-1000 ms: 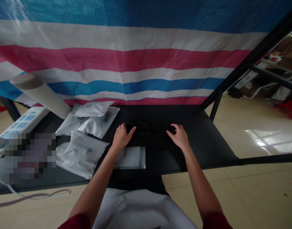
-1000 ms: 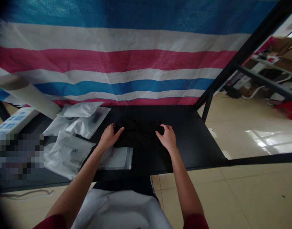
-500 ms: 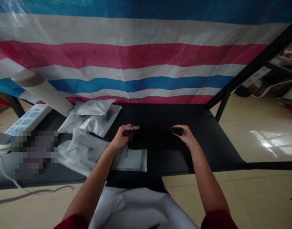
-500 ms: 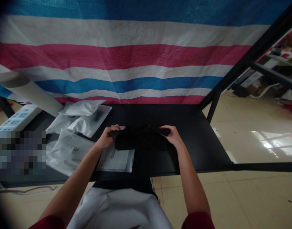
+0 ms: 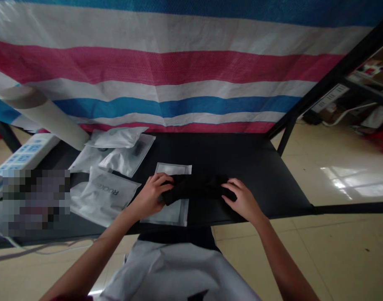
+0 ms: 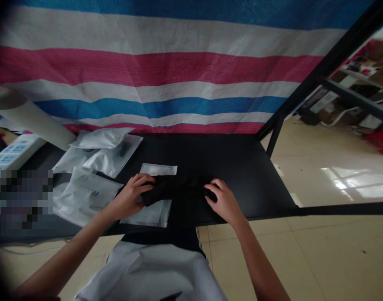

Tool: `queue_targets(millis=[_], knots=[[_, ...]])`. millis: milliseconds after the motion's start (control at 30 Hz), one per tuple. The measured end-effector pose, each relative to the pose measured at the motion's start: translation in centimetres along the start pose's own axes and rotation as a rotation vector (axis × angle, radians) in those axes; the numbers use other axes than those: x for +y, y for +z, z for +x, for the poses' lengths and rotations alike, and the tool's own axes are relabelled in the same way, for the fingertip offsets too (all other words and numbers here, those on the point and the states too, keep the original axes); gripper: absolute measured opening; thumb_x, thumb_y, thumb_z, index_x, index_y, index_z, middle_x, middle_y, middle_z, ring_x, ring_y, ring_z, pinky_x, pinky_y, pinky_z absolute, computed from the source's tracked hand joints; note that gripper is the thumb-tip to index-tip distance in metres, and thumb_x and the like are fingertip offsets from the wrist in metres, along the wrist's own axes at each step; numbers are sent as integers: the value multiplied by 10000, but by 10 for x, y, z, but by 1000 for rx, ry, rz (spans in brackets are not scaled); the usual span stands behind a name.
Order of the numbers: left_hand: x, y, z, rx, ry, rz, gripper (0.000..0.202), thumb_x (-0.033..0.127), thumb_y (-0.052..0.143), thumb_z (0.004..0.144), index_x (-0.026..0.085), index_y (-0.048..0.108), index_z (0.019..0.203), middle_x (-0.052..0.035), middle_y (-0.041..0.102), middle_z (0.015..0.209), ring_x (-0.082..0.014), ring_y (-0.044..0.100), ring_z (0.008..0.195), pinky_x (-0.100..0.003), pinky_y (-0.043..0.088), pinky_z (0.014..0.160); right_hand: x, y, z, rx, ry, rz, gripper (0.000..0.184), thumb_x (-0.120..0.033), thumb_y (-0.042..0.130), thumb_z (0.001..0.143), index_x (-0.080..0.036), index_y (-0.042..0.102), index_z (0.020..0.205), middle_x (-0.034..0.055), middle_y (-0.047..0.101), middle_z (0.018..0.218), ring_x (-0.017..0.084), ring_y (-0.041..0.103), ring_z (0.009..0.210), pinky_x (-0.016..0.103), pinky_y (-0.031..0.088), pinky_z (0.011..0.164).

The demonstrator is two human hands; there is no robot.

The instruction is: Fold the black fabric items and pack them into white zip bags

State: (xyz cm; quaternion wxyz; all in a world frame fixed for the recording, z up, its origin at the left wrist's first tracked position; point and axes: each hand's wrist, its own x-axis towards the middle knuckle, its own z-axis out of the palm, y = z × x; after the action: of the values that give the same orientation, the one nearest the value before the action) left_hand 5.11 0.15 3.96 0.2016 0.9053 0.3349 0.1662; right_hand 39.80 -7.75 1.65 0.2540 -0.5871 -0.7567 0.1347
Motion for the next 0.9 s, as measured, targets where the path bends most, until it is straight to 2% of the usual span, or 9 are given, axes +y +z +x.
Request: queue_targets(millis=[100,200,400,500,600,667,733,833,900], knots=[[2,5,-4,-36,13,71,307,8,546,667,228,690,825,-56,613,1104,-305,460,1176,-447,400,868,3,8,-1,46,-20,-142,267,-23,578,715,-233,690,835,60,643,997,276,549,1120,440,455,954],[5,9,-7,-27,-2,94,274,33,564,702,240,708,811,-54,613,1085,-305,462,1160,-453,399,863,11,14,12,114,-10,-232,284,20,547,686,-225,677,747,44,685,958,283,548,1118,448,437,925],[18,13,-20,-37,-15,138,329,181,631,749,268,711,1057,-61,576,1239,-326,452,1174,-505,416,945,33,35,81,201,29,-207,309,-7,501,750,-226,713,798,28,735,1047,250,564,1177,434,451,959],[24,15,-21,-38,-18,177,460,147,585,787,259,635,1231,-67,557,1294,-312,463,1160,-503,432,978,30,46,117,141,-24,-196,338,-43,482,800,-213,733,949,51,670,1250,271,476,1311,488,438,1004],[21,21,-17,-9,-17,216,528,66,547,779,254,602,1269,-60,548,1305,-330,399,1267,-507,413,1046,8,47,133,92,-92,-195,430,-41,475,797,-184,692,1140,90,556,1402,290,407,1376,516,407,1047],[15,25,-12,15,-16,224,523,35,541,770,231,606,1250,-69,539,1305,-329,368,1313,-497,396,1090,-15,43,129,114,-135,-148,490,-51,487,785,-181,643,1230,99,551,1401,272,413,1374,493,377,1088],[9,28,-8,36,-19,215,532,21,545,768,215,588,1262,-82,540,1294,-311,411,1287,-477,405,1097,-41,38,114,106,-218,-73,530,-123,540,786,-195,580,1309,92,555,1392,259,414,1373,475,340,1124],[3,29,-2,55,-21,170,567,16,555,759,224,550,1286,-84,560,1260,-289,491,1207,-467,447,1060,-72,38,86,-92,-384,-8,714,-329,670,753,-193,455,1421,99,517,1432,277,378,1397,481,288,1160],[5,29,1,86,-38,99,590,8,546,749,232,521,1295,-81,555,1255,-277,513,1188,-459,459,1051,-82,47,71,-166,-406,-30,801,-397,708,735,-186,412,1449,110,510,1438,290,370,1401,488,269,1169]])
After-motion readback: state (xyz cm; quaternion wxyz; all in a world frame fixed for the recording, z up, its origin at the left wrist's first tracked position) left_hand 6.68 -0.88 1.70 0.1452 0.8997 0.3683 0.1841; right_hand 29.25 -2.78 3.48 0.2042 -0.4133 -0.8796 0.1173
